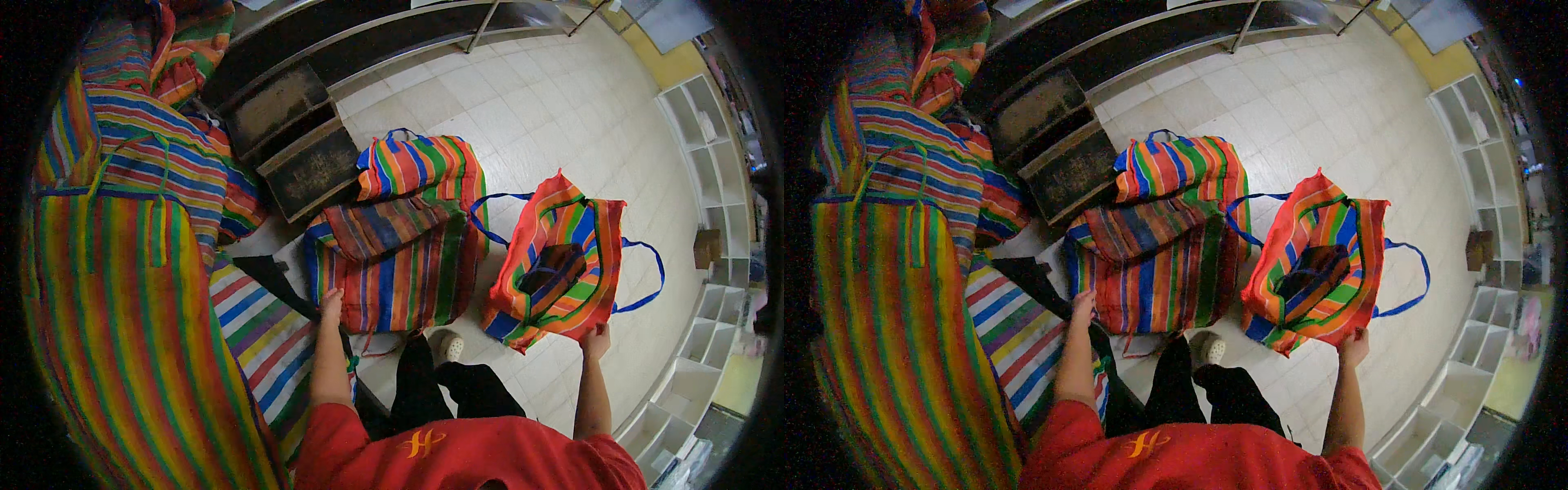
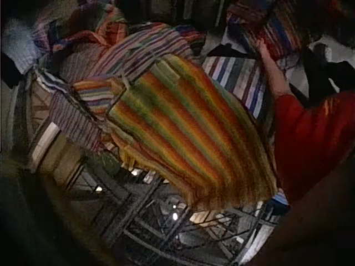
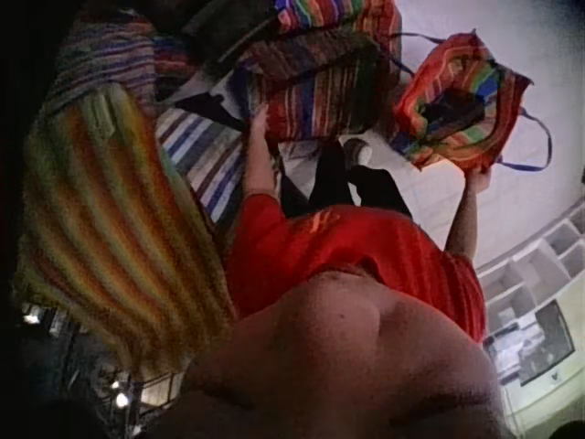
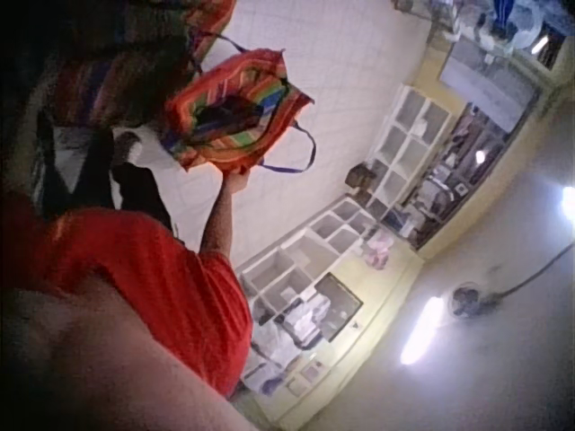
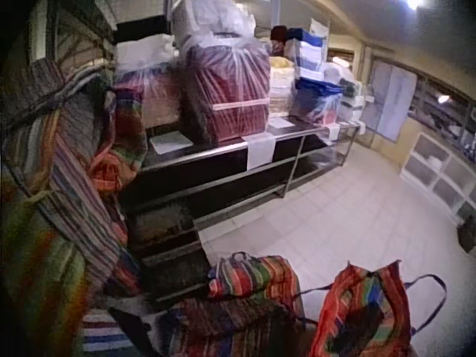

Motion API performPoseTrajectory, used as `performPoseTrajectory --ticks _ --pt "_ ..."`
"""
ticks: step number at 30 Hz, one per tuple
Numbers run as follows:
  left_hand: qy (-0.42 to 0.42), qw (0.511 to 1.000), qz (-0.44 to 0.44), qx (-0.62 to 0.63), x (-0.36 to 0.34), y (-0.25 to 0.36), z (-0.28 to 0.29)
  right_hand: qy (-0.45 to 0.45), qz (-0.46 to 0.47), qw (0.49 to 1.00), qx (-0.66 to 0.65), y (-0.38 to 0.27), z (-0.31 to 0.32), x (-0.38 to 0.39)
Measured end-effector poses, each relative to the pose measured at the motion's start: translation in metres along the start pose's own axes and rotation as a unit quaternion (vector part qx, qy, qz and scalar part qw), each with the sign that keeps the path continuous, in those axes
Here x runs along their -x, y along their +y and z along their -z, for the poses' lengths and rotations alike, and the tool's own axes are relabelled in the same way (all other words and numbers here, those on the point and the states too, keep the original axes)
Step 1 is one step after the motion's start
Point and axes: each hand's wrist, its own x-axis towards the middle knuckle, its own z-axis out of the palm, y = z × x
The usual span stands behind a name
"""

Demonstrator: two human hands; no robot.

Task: The person repeatedly picks up colorful striped tote bags from a pile, folds them by hand, and places them into another bag. The process is repeated continuously throughout the clip.

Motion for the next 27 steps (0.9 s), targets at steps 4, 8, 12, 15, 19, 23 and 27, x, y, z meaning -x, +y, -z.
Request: performPoseTrajectory --ticks 4,8,12,15,19,23,27 --pt "-0.004 0.999 0.004 0.036 -0.051 -0.017 -0.022 -0.042 -0.057 0.997 0.021 0.035 -0.015 -0.017" --pt "-0.051 0.967 0.129 0.216 -0.074 0.009 -0.055 -0.102 -0.107 0.989 0.025 0.036 -0.016 0.005" --pt "-0.012 0.935 0.201 0.293 -0.131 0.034 -0.097 -0.104 -0.091 0.984 0.116 0.049 -0.047 -0.003" --pt "0.025 0.924 0.214 0.317 -0.192 0.010 -0.137 -0.117 -0.043 0.989 0.078 0.104 -0.029 -0.023" --pt "0.194 0.961 -0.047 0.193 -0.300 -0.124 -0.111 -0.211 -0.204 0.955 -0.050 0.080 -0.068 -0.002" --pt "0.231 0.963 -0.105 0.096 -0.322 -0.221 -0.056 -0.111 -0.063 0.988 -0.088 0.071 -0.098 0.032" --pt "0.293 0.945 0.010 -0.147 -0.331 -0.204 -0.015 -0.256 0.011 0.961 -0.105 -0.090 -0.094 0.094"
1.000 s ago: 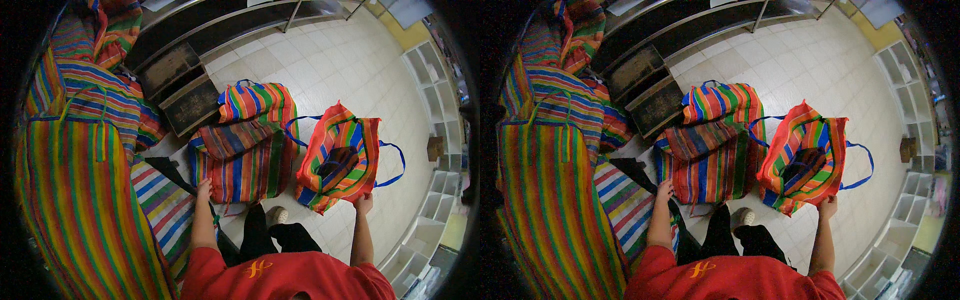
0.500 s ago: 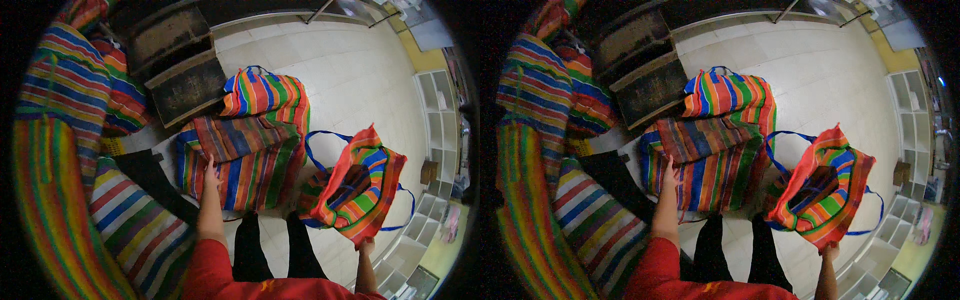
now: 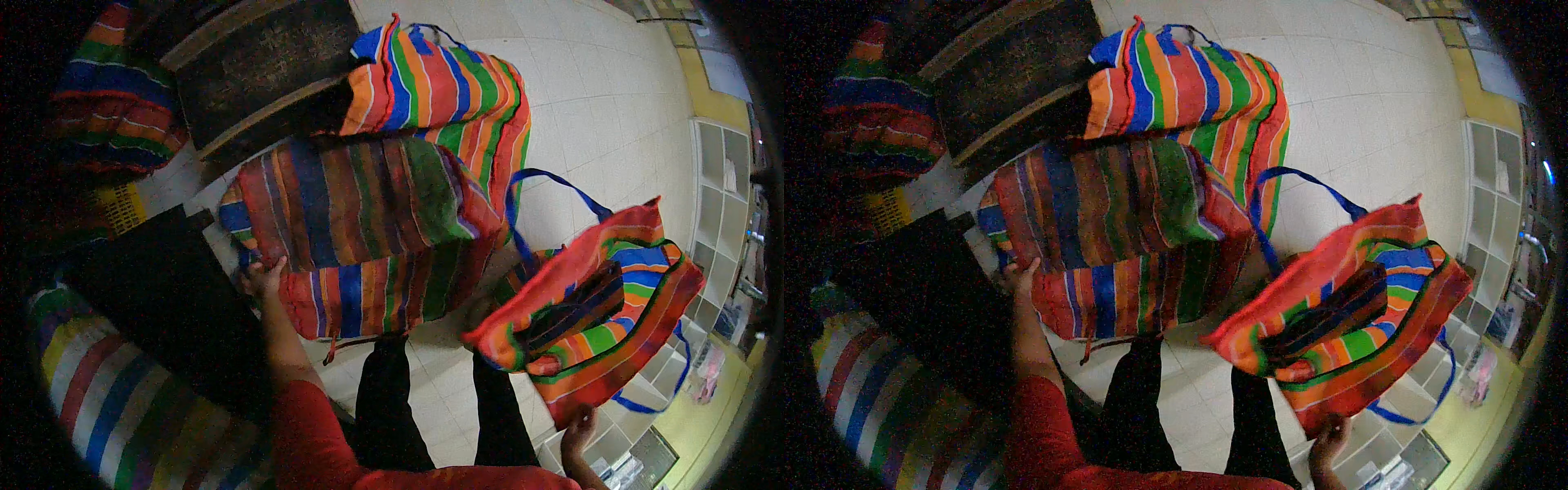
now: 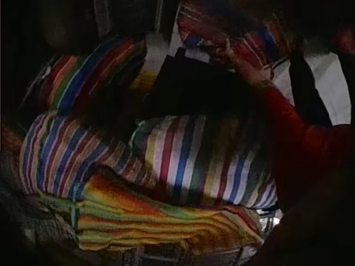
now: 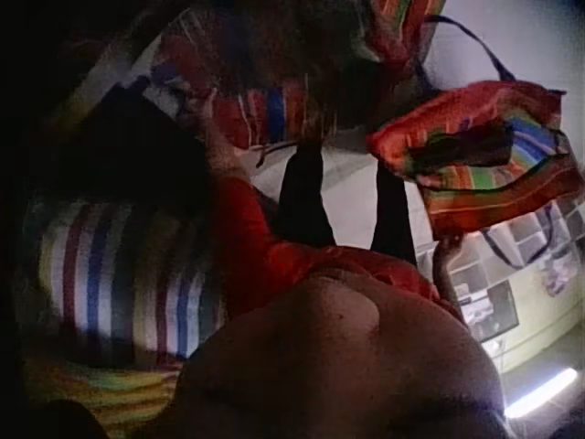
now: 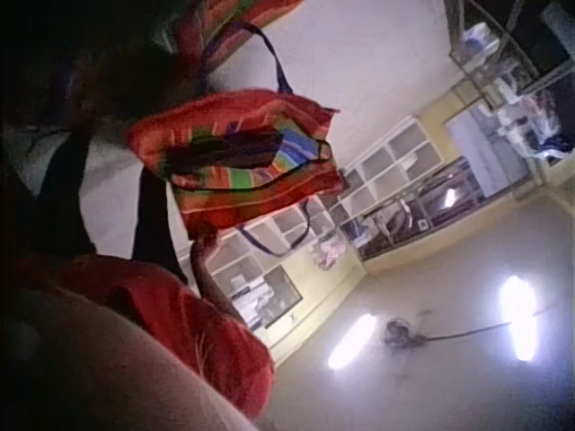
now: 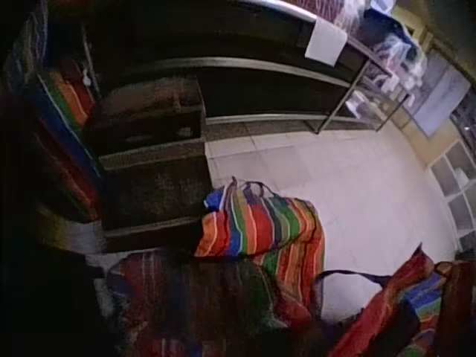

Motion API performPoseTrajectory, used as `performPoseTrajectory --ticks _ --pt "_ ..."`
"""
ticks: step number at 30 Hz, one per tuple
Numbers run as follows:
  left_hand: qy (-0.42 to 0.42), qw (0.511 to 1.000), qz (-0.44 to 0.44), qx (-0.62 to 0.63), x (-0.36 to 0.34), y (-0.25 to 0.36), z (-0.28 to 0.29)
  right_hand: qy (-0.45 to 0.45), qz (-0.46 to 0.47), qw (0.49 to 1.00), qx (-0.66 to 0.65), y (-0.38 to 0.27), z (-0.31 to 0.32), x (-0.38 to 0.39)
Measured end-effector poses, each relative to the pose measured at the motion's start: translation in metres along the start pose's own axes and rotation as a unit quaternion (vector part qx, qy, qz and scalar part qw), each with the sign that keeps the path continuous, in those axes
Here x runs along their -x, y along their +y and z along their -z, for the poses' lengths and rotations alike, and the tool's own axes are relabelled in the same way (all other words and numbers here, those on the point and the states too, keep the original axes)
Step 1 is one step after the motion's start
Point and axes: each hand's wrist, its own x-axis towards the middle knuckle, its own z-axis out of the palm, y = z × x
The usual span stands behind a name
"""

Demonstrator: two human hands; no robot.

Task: The person repeatedly picks up colorful striped tote bags from a pile, folds them by hand, and places them into another bag. The process is repeated continuously throughout the clip.

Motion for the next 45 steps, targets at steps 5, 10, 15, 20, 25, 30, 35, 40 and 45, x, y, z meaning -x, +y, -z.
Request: performPoseTrajectory --ticks 5,10,15,20,25,30,35,40,45 --pt "0.022 0.995 -0.039 -0.090 -0.009 -0.025 0.007 -0.119 0.115 0.972 0.167 -0.056 -0.001 0.048" --pt "-0.004 0.993 -0.013 -0.119 0.017 -0.041 -0.002 -0.271 0.174 0.920 0.223 -0.113 0.012 0.040" --pt "-0.013 0.994 0.000 -0.110 0.001 -0.029 0.004 -0.397 0.299 0.851 0.172 -0.179 -0.075 0.007" --pt "-0.016 0.997 0.055 -0.061 0.026 -0.047 -0.021 -0.445 0.394 0.785 0.175 -0.228 -0.187 -0.026" --pt "0.090 0.984 0.129 0.079 0.087 -0.117 -0.067 -0.425 0.399 0.765 0.273 -0.188 -0.271 -0.028" --pt "0.148 0.951 0.164 0.218 0.130 -0.213 -0.081 -0.374 0.435 0.772 0.275 -0.154 -0.248 -0.037" --pt "-0.066 0.856 0.178 0.480 0.190 -0.202 -0.079 -0.368 0.478 0.753 0.263 -0.157 -0.255 -0.055" --pt "-0.162 0.665 0.294 0.667 0.217 -0.083 -0.011 -0.343 0.489 0.766 0.236 -0.165 -0.274 -0.047" --pt "-0.172 0.664 0.219 0.694 0.233 -0.085 0.019 -0.295 0.482 0.728 0.389 -0.110 -0.263 -0.071"
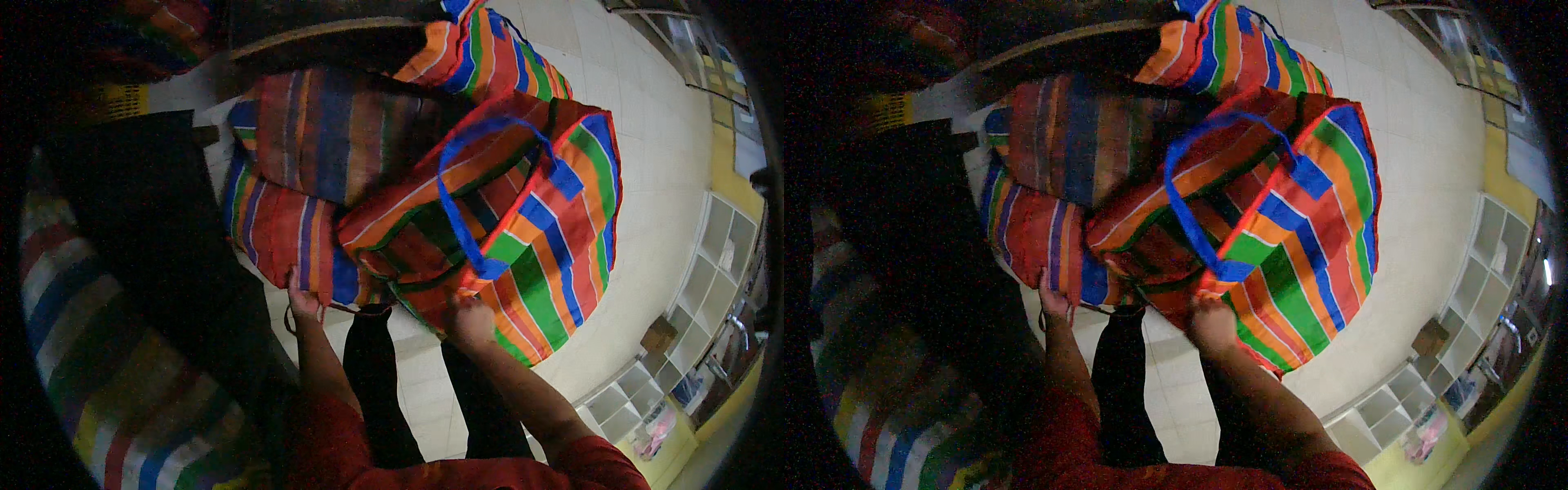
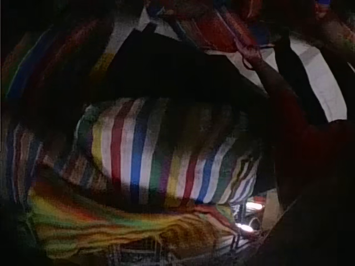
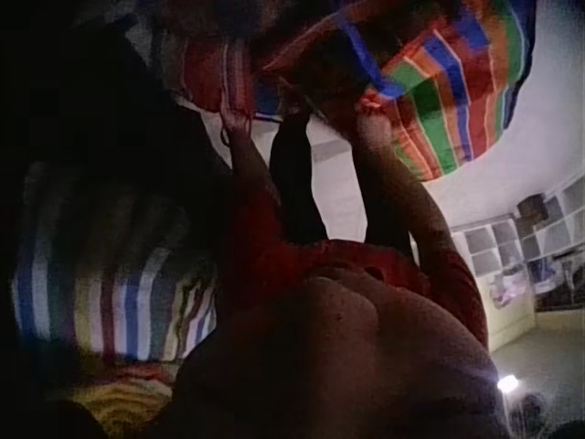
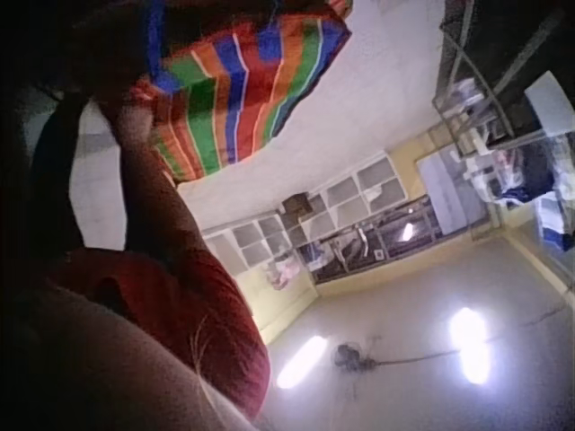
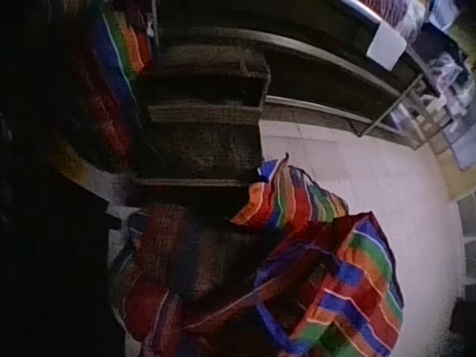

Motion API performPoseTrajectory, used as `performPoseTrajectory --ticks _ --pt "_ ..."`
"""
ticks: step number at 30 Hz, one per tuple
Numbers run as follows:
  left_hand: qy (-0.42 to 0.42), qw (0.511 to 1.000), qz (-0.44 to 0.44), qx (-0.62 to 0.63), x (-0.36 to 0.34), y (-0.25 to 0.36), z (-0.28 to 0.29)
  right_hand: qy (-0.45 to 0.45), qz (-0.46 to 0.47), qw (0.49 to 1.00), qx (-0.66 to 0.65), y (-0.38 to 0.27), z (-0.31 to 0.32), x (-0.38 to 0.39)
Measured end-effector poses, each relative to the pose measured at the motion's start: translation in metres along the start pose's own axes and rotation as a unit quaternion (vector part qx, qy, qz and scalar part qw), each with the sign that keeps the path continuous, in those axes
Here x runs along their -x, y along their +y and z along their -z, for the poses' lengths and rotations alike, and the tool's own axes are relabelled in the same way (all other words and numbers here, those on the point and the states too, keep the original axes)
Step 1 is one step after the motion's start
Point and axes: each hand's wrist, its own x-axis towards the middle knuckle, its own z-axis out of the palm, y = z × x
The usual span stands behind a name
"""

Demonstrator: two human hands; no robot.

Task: The person repeatedly picks up colorful striped tote bags from a pile, folds them by hand, and places them into another bag. The process is repeated continuously throughout the clip.

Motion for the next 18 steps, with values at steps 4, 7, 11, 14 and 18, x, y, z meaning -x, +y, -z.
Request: performPoseTrajectory --ticks 4,7,11,14,18 --pt "-0.054 0.998 0.011 -0.026 0.070 -0.008 -0.051 -0.029 -0.129 0.991 0.014 0.101 -0.047 0.035" --pt "-0.059 0.982 -0.017 -0.179 0.125 -0.023 -0.065 -0.147 -0.281 0.946 0.066 0.124 0.004 0.021" --pt "-0.008 0.915 -0.181 -0.360 0.189 -0.063 -0.088 0.115 -0.129 0.979 0.111 0.055 0.157 -0.021" --pt "-0.101 0.748 -0.207 -0.622 0.227 -0.073 -0.103 0.191 -0.078 0.978 -0.028 -0.016 0.200 -0.090" --pt "-0.179 0.877 -0.174 -0.411 0.212 -0.198 -0.066 0.227 0.057 0.914 -0.331 -0.131 0.208 -0.141"
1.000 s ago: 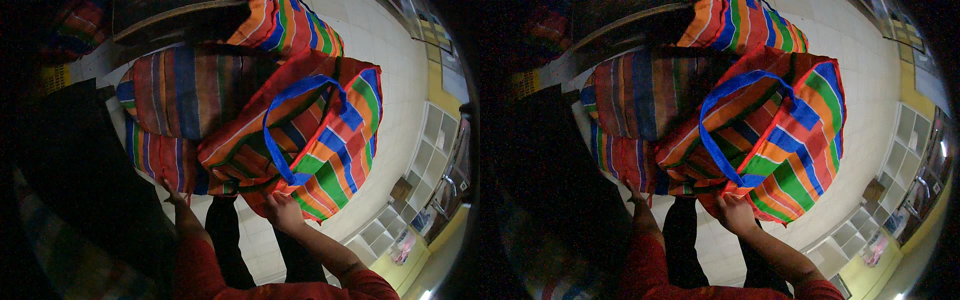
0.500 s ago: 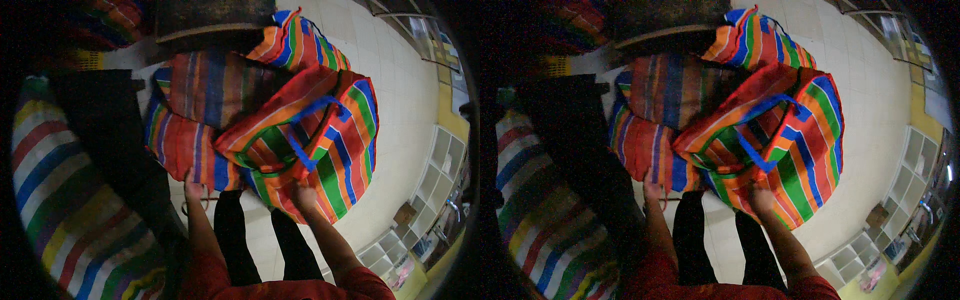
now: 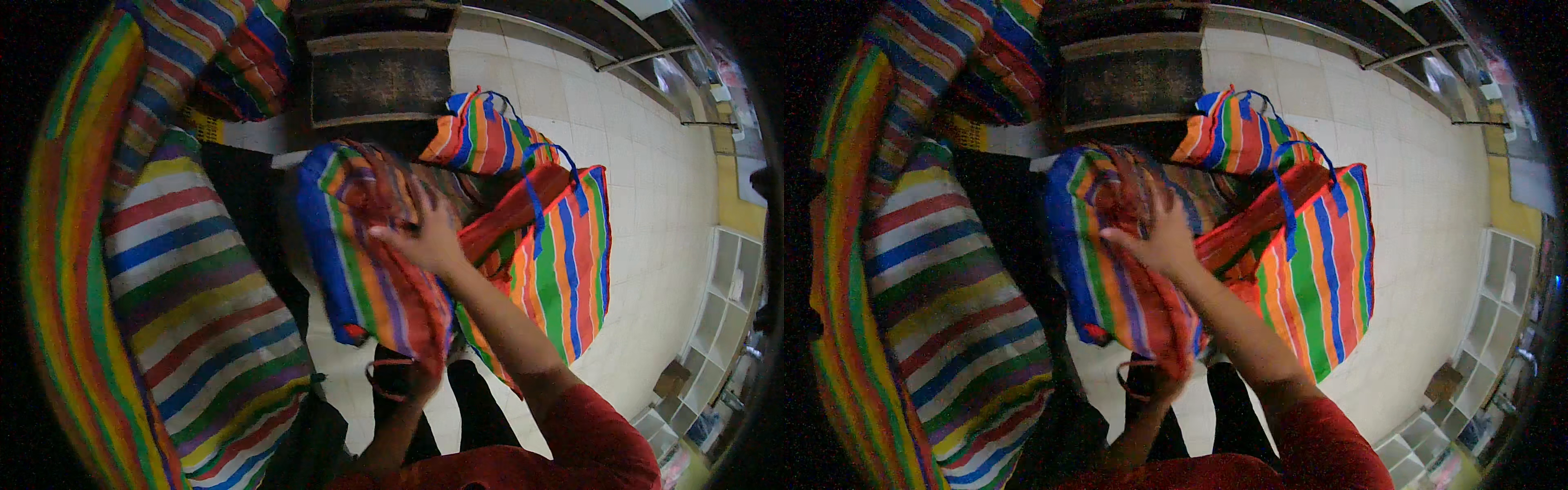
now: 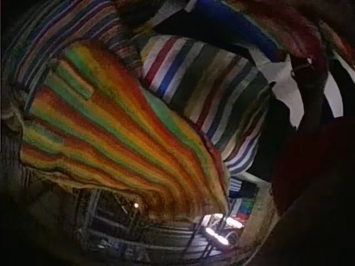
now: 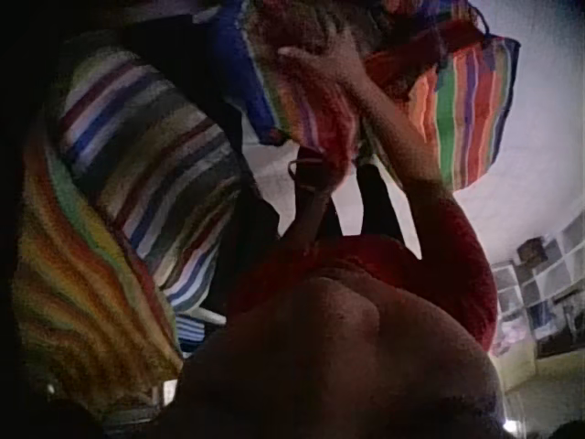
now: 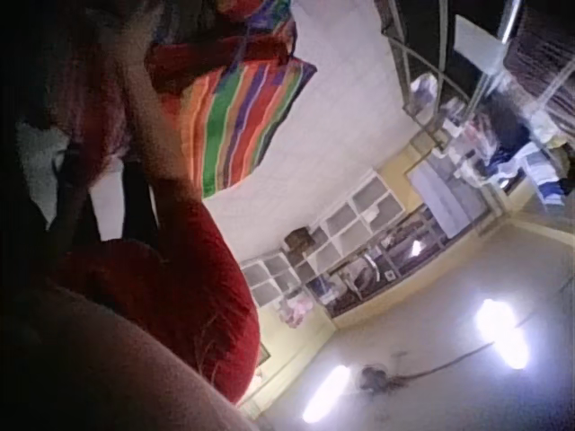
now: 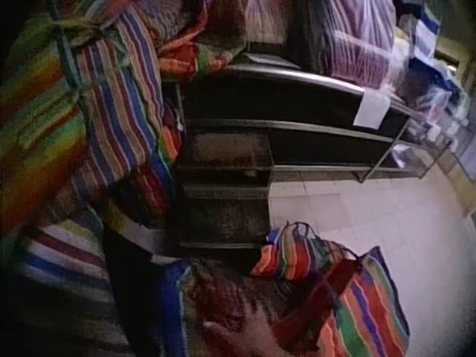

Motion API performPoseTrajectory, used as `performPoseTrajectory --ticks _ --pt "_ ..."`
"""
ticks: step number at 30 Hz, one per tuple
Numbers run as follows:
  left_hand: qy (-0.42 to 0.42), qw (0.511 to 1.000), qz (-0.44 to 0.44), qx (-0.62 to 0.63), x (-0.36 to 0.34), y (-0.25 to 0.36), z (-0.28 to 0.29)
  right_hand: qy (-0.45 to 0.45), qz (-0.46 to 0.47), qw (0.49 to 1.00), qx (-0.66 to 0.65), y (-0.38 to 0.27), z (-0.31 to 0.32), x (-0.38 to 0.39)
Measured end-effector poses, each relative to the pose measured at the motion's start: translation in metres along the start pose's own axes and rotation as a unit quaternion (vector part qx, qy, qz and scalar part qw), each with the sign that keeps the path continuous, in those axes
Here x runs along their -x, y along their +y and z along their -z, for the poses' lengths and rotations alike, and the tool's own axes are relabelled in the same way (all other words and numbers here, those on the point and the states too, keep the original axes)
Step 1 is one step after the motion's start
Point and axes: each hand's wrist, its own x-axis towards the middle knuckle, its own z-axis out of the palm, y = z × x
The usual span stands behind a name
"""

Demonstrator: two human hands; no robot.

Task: The person repeatedly picks up colorful striped tote bags from a pile, folds them by hand, and places them into another bag. The process is repeated continuously throughout the clip.

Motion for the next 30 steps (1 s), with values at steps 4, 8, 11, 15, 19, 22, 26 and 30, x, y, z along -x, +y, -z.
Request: performPoseTrajectory --ticks 4,8,11,15,19,22,26,30 --pt "-0.080 0.996 -0.037 0.015 0.014 0.043 -0.035 0.013 -0.018 0.985 0.170 -0.018 -0.033 -0.034" --pt "-0.104 0.980 -0.138 -0.102 0.021 0.091 -0.049 -0.002 -0.024 0.952 0.306 0.042 -0.037 -0.053" --pt "-0.115 0.952 -0.131 -0.251 0.021 0.067 -0.059 -0.026 -0.026 0.961 0.274 0.099 -0.029 -0.056" --pt "-0.071 0.959 -0.105 -0.252 -0.040 0.105 -0.068 -0.196 -0.014 0.974 0.115 0.065 -0.009 -0.022" --pt "-0.130 0.963 -0.097 -0.215 -0.060 0.160 -0.101 -0.363 -0.053 0.922 0.124 -0.018 0.007 0.056" --pt "-0.223 0.953 -0.083 -0.185 -0.030 0.180 -0.110 -0.347 0.061 0.880 0.318 -0.023 -0.015 0.120" --pt "-0.349 0.924 -0.020 -0.154 0.002 0.195 -0.088 -0.321 0.084 0.831 0.447 0.024 -0.047 0.168" --pt "-0.478 0.868 0.088 -0.097 0.029 0.230 -0.079 -0.285 0.044 0.894 0.344 0.063 -0.034 0.160"
